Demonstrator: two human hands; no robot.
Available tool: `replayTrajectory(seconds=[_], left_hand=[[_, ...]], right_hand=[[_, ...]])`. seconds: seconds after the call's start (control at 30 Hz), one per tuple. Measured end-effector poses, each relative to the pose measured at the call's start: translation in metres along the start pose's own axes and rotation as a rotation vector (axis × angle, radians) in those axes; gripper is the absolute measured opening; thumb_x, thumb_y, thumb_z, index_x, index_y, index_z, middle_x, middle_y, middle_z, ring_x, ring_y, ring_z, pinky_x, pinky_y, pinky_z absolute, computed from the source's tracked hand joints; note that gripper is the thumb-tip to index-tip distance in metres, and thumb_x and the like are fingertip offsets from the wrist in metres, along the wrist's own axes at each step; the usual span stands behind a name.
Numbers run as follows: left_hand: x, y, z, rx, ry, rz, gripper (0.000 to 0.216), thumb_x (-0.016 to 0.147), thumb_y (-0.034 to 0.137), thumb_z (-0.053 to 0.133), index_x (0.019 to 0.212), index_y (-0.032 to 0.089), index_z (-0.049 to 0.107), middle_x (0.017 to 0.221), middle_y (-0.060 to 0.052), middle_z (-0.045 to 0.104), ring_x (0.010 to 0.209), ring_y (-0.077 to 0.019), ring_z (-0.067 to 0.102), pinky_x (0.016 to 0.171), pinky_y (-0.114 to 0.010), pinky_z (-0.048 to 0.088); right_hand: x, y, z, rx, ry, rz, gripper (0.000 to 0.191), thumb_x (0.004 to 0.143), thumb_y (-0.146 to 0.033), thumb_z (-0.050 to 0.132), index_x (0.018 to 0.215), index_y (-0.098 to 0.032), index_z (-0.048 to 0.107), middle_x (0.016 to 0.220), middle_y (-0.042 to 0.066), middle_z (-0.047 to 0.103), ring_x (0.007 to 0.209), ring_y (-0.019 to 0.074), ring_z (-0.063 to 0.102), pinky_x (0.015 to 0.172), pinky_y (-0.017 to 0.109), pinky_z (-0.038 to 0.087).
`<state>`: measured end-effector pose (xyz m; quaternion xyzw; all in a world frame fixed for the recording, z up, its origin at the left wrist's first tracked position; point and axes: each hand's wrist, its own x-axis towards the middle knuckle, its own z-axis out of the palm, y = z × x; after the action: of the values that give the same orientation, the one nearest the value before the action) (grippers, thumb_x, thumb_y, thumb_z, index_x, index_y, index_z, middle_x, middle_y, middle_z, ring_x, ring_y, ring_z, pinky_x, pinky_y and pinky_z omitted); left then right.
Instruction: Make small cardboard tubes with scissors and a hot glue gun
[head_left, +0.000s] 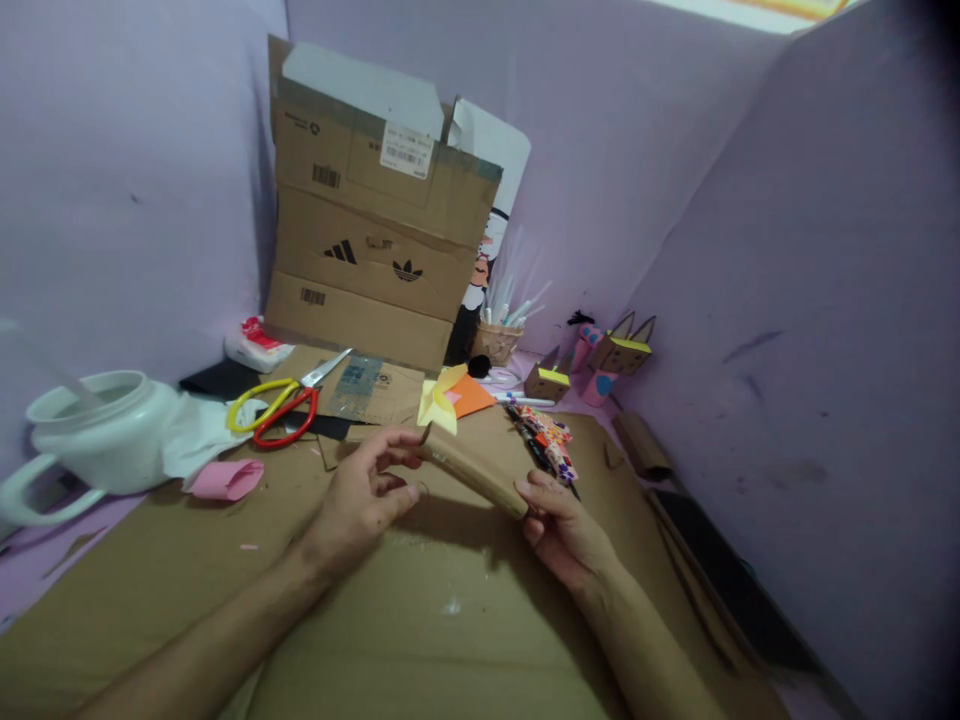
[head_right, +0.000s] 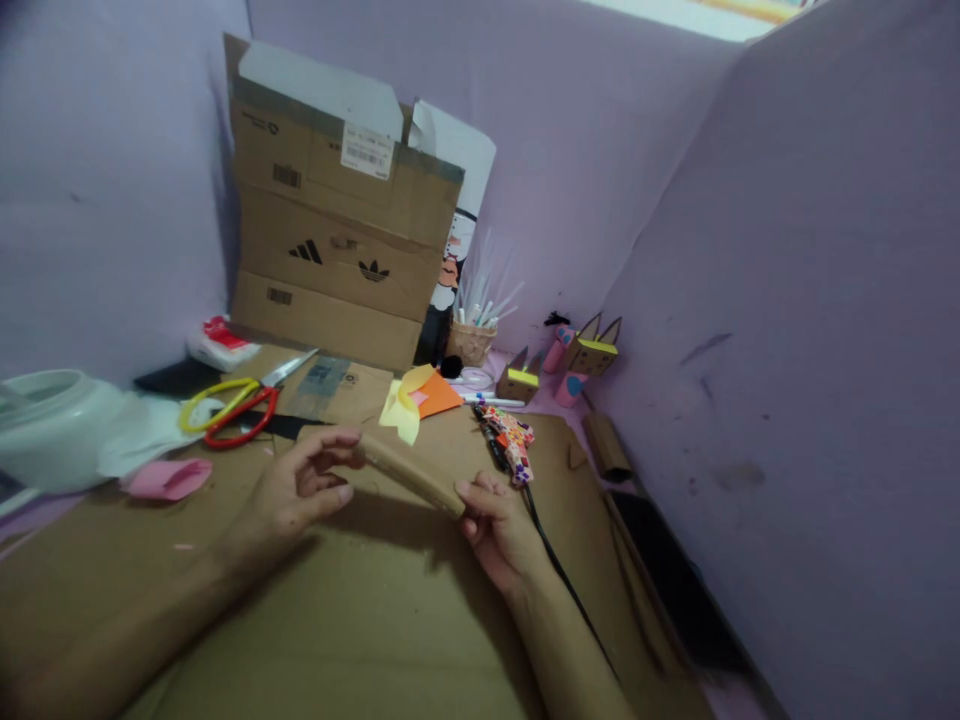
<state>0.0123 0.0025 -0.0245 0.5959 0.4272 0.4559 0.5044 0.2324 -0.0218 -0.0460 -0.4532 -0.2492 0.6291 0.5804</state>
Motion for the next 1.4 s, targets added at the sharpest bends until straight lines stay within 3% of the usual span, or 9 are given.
replayTrajectory(seconds=[0.07,0.17,0.3,0.4,0.5,0.6,0.77,0.87,1.4], left_hand=[[0.002,-0.003,-0.002,-0.034,0.097,-0.060,0.050,0.060,0.023,0.064,0.108,0.017,0.049,0.091,-0.004,0.056,0.086,-0.0187,0.056,0.066,-0.026,0.046],[0.005,-0.006,-0.004,-0.053,0.239,-0.096,0.043,0.058,0.022,0.064,0.100,0.017,0.054,0.078,0.000,0.056,0.071,-0.0138,0.053,0.061,-0.023,0.042],[0.009,-0.006,-0.003,-0.025,0.294,-0.112,0.027,0.061,0.032,0.062,0.083,0.016,0.061,0.070,0.001,0.057,0.058,-0.0111,0.048,0.055,-0.023,0.038],[0.011,-0.006,-0.001,0.147,0.209,-0.140,0.021,0.060,0.033,0.058,0.071,0.016,0.064,0.065,-0.001,0.060,0.058,-0.0143,0.051,0.053,-0.025,0.037],[0.012,-0.009,0.001,0.251,0.137,-0.141,0.016,0.055,0.027,0.060,0.066,0.016,0.065,0.065,-0.002,0.063,0.064,-0.0182,0.055,0.060,-0.029,0.042],[0.011,-0.015,0.000,0.320,0.094,-0.119,0.019,0.057,0.027,0.063,0.073,0.017,0.067,0.069,-0.002,0.065,0.069,-0.0205,0.058,0.066,-0.031,0.043],[0.005,-0.021,-0.002,0.641,-0.098,0.032,0.030,0.068,0.034,0.063,0.095,0.022,0.069,0.092,-0.005,0.068,0.083,-0.0230,0.059,0.073,-0.033,0.044],[0.004,-0.022,0.000,0.721,-0.158,0.107,0.024,0.070,0.028,0.062,0.091,0.024,0.072,0.095,-0.005,0.069,0.092,-0.0238,0.059,0.081,-0.033,0.042],[-0.003,-0.009,-0.015,0.895,-0.267,0.045,0.007,0.067,0.023,0.060,0.066,0.020,0.065,0.071,0.000,0.065,0.069,-0.0179,0.056,0.061,-0.027,0.036]], right_hand=[[0.000,-0.002,-0.001,0.007,0.041,-0.070,0.055,0.045,-0.026,0.084,0.053,-0.020,0.030,0.048,-0.012,0.030,0.038,0.0012,0.027,0.031,0.008,0.034],[0.000,-0.001,-0.001,-0.026,0.074,-0.166,0.054,0.046,-0.027,0.083,0.054,-0.020,0.030,0.048,-0.012,0.032,0.039,0.0023,0.030,0.033,0.010,0.036],[-0.001,0.006,0.002,-0.212,0.082,-0.333,0.048,0.051,-0.027,0.080,0.051,-0.020,0.032,0.053,-0.008,0.045,0.045,0.0057,0.040,0.039,0.015,0.040],[0.000,0.013,0.002,-0.430,0.067,-0.445,0.043,0.056,-0.029,0.074,0.048,-0.020,0.032,0.063,-0.003,0.053,0.049,0.0076,0.043,0.044,0.019,0.040],[0.004,0.017,0.000,-0.510,0.050,-0.437,0.040,0.058,-0.029,0.068,0.047,-0.020,0.030,0.067,-0.001,0.053,0.050,0.0083,0.043,0.046,0.021,0.039],[0.007,0.018,-0.004,-0.618,0.016,-0.405,0.032,0.058,-0.025,0.064,0.050,-0.021,0.033,0.056,-0.004,0.046,0.047,0.0086,0.039,0.044,0.021,0.033],[0.009,0.020,-0.008,-0.780,-0.026,-0.388,0.023,0.056,-0.022,0.061,0.053,-0.021,0.038,0.049,-0.008,0.038,0.048,0.0092,0.032,0.046,0.020,0.025],[0.010,0.022,-0.010,-0.852,-0.033,-0.408,0.024,0.058,-0.022,0.057,0.051,-0.022,0.034,0.048,-0.007,0.036,0.049,0.0098,0.031,0.048,0.021,0.023],[0.011,0.043,-0.005,-1.039,-0.104,-0.543,0.027,0.063,-0.017,0.053,0.050,-0.022,0.030,0.047,-0.008,0.032,0.049,0.0097,0.029,0.049,0.021,0.022]])
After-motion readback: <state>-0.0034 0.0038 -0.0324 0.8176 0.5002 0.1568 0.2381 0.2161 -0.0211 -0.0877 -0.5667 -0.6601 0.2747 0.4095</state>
